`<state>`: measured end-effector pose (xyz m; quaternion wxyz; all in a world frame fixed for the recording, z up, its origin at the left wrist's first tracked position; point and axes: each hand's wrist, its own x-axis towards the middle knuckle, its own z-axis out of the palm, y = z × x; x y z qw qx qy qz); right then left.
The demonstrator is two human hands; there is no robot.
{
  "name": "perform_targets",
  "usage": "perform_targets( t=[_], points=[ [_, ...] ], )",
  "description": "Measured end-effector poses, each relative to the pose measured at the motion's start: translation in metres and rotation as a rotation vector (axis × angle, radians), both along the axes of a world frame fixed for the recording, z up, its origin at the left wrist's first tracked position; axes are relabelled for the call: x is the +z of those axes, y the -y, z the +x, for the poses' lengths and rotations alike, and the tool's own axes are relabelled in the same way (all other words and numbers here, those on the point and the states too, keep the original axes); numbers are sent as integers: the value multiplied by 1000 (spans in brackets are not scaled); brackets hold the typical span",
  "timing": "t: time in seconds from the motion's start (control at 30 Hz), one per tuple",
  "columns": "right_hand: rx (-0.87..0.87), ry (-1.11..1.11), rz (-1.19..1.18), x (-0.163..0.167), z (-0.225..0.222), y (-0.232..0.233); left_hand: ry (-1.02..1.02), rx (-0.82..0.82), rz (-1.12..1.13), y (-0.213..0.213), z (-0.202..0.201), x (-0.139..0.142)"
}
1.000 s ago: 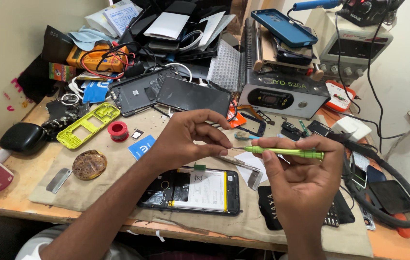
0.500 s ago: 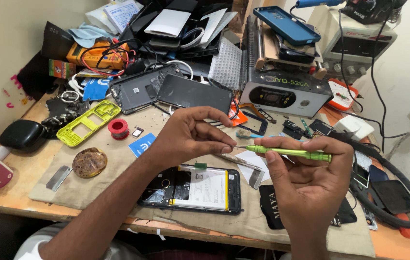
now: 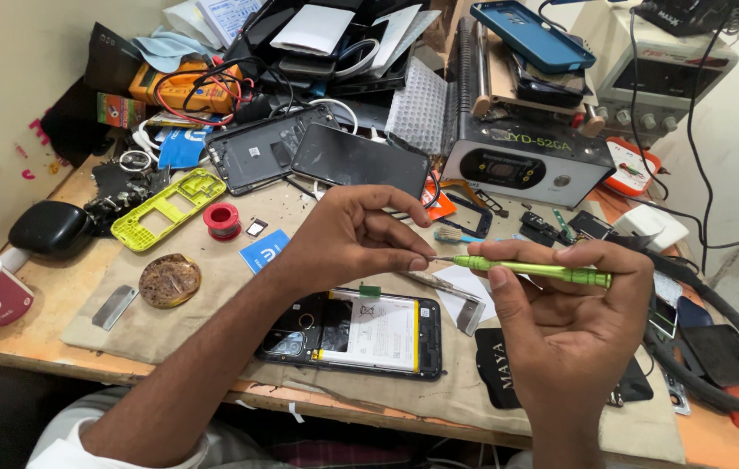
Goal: The person uses a green pry tool and screwdriver to work on the inside of a disassembled smartphone on a cluttered repair bench, prying at the battery and internal components and handling small parts. At the end the person reassembles the phone, presses its side, and the screen lights up as they hold and tap it.
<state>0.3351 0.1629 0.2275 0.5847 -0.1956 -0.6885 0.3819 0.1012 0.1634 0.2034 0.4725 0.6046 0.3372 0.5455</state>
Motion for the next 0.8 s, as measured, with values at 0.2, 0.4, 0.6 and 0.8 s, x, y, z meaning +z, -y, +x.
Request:
perform_targets(
  t=[0.2,0.4,0.6,0.8],
  points=[
    [32,60,38,3,2,2,-54,-9,25,2,1,1],
    [36,223,6,13,10,6,-281,-33,212,5,8,0],
    [16,387,-41,23,15,11,-323,-169,181,10,13,4],
    [-5,581,-76,34,22,12,-440,-243,249,13,20,8]
  ],
)
